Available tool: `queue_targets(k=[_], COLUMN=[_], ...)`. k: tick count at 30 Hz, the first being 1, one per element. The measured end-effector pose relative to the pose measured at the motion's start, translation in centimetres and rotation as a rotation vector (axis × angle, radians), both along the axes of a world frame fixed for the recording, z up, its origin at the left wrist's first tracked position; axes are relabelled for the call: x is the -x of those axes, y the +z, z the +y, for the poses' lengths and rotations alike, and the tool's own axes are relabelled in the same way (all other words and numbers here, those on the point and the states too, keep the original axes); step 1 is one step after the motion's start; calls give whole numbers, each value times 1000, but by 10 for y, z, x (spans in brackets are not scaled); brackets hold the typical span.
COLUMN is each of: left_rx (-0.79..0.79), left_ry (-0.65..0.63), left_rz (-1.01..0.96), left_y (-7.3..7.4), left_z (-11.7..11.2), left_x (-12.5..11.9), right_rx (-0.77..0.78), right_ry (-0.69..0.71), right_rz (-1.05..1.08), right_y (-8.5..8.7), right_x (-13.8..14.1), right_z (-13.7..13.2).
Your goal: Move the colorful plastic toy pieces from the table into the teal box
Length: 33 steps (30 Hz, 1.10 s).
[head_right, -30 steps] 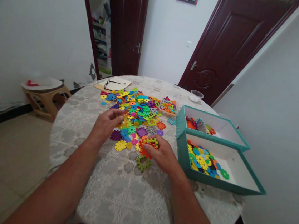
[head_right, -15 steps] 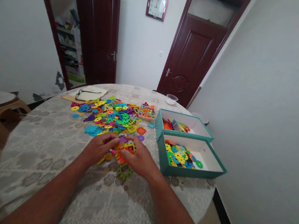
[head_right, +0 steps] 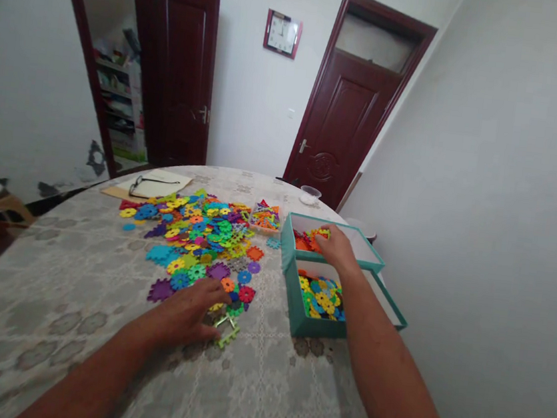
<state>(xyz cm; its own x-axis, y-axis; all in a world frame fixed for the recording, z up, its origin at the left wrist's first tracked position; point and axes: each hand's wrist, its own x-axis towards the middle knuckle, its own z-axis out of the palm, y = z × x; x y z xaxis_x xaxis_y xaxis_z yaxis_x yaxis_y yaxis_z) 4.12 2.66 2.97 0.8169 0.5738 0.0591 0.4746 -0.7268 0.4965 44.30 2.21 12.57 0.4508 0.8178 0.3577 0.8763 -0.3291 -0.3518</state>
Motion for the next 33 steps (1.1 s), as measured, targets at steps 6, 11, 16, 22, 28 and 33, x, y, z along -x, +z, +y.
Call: queue_targets(k=[6,11,16,22,28,33], left_rx=[-115,-219,-229,-202,-216,-208], left_ry=[24,107,188,198,225,250], left_rz=[24,83,106,82,55,60], left_y=[-4,-7,-6,-9,-10,-7], left_z=[5,9,11,13,12,17], left_x=[1,-1,-3,-2,0,2], right_rx=[30,-27,-127,-48,337,417], right_ry=[-186,-185,-75,460,772,666], right_rz=[-39,-21,-8,99,133,12], right_y=[-12,-8,5,5,-54,-82], right_x=[-31,-33,-4,98,194,220], right_z=[23,27,16,-50,-105,-110])
